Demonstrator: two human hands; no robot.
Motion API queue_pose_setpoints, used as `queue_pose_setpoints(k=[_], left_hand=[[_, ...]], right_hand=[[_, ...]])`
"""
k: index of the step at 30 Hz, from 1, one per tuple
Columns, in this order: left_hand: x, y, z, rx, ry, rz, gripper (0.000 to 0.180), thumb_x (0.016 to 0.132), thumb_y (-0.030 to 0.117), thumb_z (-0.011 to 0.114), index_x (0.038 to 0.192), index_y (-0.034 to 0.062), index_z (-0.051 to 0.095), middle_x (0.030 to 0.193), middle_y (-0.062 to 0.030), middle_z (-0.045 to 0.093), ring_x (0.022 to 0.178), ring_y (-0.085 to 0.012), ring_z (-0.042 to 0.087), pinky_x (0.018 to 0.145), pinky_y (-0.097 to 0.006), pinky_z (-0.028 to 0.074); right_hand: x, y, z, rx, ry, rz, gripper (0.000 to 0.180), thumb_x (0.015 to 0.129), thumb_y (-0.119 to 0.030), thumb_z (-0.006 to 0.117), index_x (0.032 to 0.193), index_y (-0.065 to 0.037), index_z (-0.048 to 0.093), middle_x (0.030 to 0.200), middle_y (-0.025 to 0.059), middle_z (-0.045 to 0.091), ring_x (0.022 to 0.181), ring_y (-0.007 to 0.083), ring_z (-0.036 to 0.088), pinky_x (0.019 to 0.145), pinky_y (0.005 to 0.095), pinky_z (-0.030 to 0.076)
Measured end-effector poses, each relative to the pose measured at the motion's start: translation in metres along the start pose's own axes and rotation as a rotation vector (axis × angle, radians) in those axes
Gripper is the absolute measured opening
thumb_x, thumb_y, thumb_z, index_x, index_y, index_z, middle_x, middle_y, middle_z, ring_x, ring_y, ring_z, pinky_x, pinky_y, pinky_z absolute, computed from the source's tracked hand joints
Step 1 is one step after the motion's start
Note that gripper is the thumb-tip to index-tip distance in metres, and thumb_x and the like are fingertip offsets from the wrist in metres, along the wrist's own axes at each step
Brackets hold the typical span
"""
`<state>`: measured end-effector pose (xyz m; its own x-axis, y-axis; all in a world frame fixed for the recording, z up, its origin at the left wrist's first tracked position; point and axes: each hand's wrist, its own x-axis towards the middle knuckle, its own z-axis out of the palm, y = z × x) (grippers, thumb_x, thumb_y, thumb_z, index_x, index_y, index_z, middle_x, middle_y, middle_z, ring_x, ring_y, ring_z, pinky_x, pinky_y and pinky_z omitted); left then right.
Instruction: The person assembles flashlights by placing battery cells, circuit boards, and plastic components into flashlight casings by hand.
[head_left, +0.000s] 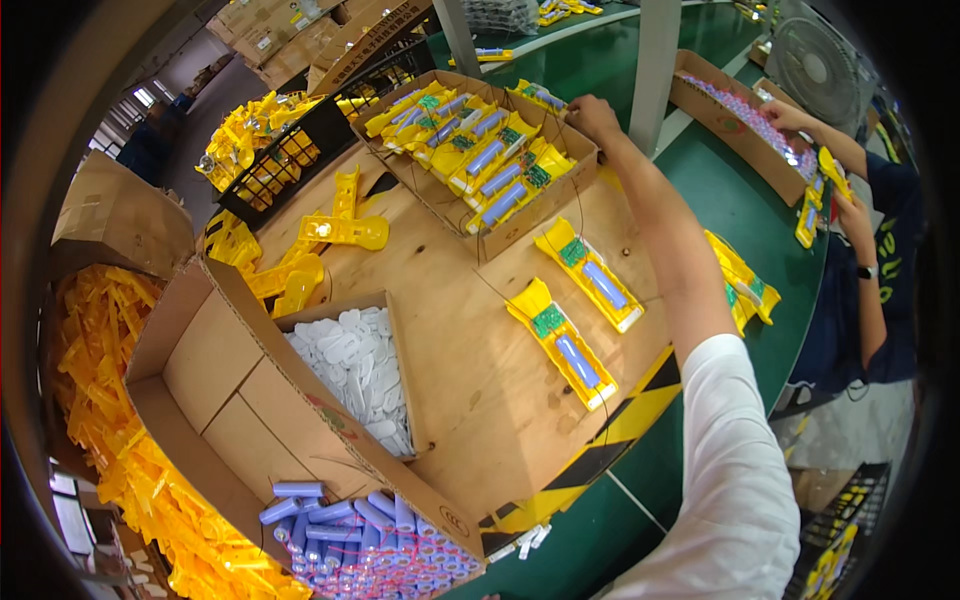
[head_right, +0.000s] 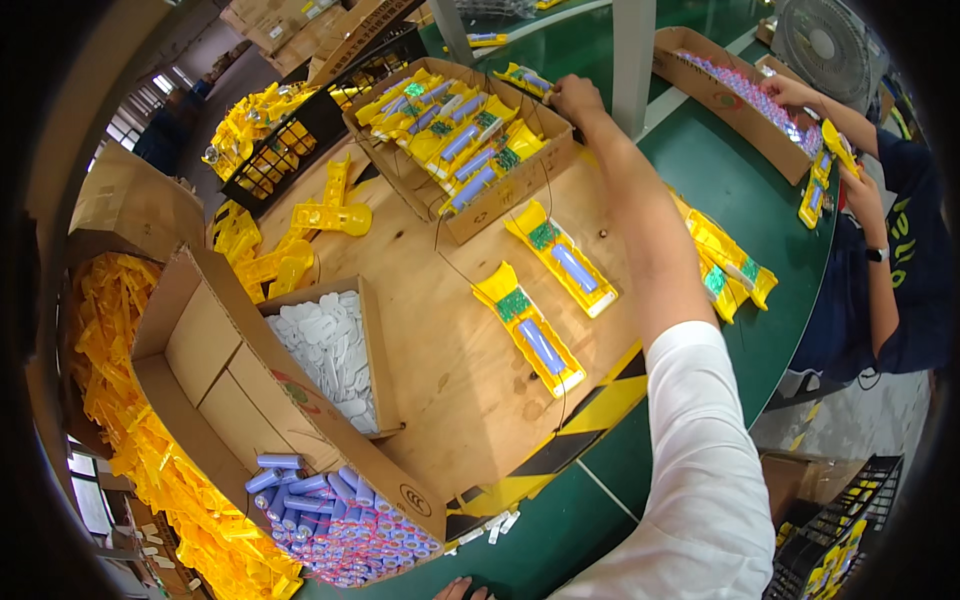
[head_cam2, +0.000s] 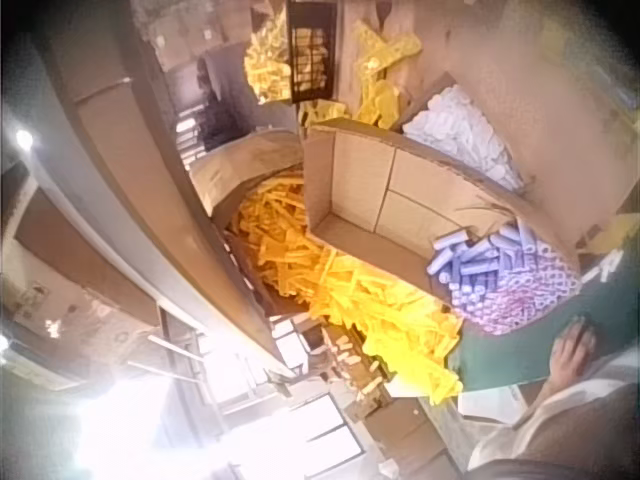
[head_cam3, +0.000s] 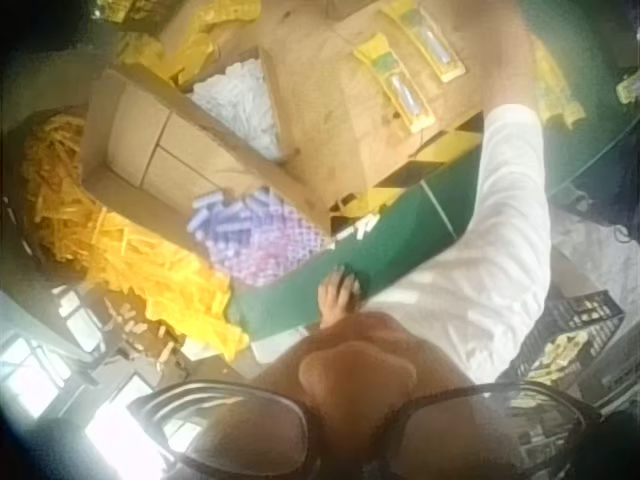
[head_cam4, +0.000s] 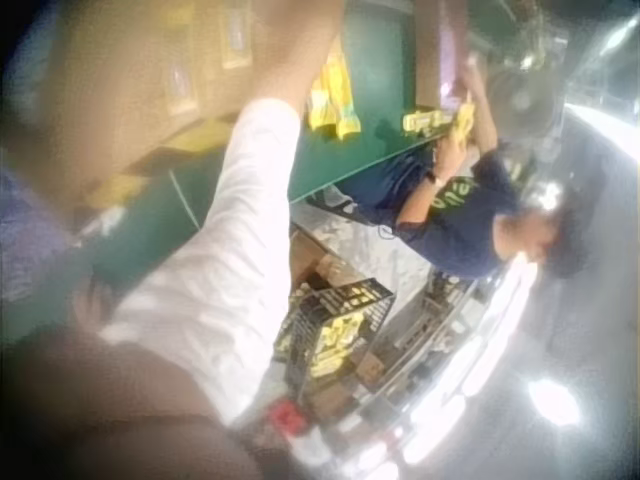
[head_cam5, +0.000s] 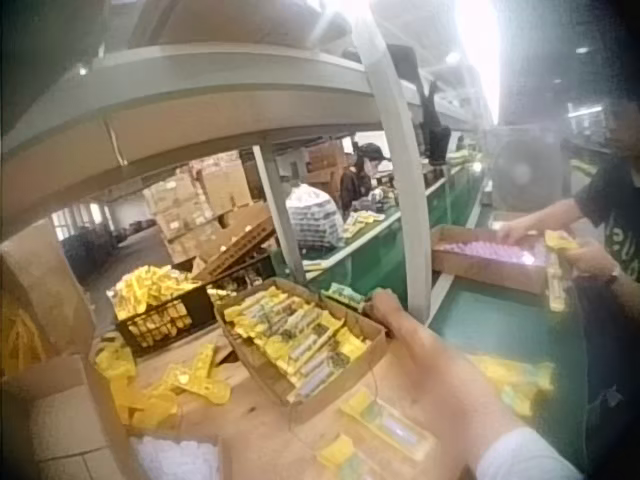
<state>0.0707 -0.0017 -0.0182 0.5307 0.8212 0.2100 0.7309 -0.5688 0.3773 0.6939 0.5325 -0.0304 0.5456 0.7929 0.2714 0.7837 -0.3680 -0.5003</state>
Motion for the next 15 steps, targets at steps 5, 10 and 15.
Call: queue_pose_setpoints(k=[5, 10, 15], left_hand=[[0.01, 0.005, -0.015, 0.059, -0.031, 0.058, 0.032, 0.087, 0.016, 0.069, 0.115, 0.0035, 0.064, 0.125, -0.0203, 0.06, 0.106, -0.037, 0.062, 0.089, -0.045, 0.049], [0.006, 0.003, -0.009, 0.009, -0.021, 0.0, 0.03, 0.083, 0.016, 0.07, 0.111, 0.0044, 0.065, 0.124, -0.0181, 0.06, 0.109, -0.0373, 0.061, 0.091, -0.046, 0.049], [-0.008, -0.008, -0.007, -0.017, 0.032, 0.022, 0.029, 0.081, 0.017, 0.069, 0.107, 0.0061, 0.066, 0.118, -0.0174, 0.061, 0.109, -0.0362, 0.06, 0.089, -0.046, 0.05]], right_hand=[[-0.033, -0.026, -0.066, 0.094, 0.146, -0.293, 0.029, 0.087, -0.017, 0.061, 0.111, -0.005, 0.072, 0.107, 0.0186, 0.072, 0.101, 0.0382, 0.067, 0.09, 0.0439, 0.054], [-0.201, -0.068, -0.193, 0.311, 0.092, -0.277, 0.025, 0.095, -0.01, 0.059, 0.116, 0.002, 0.067, 0.092, 0.0107, 0.074, 0.082, 0.0116, 0.07, 0.073, 0.0278, 0.056], [-0.35, -0.042, -0.194, -0.038, -0.054, -0.212, 0.033, 0.087, -0.006, 0.061, 0.119, -0.004, 0.068, 0.114, 0.0172, 0.07, 0.102, 0.0275, 0.069, 0.088, 0.0349, 0.055]])
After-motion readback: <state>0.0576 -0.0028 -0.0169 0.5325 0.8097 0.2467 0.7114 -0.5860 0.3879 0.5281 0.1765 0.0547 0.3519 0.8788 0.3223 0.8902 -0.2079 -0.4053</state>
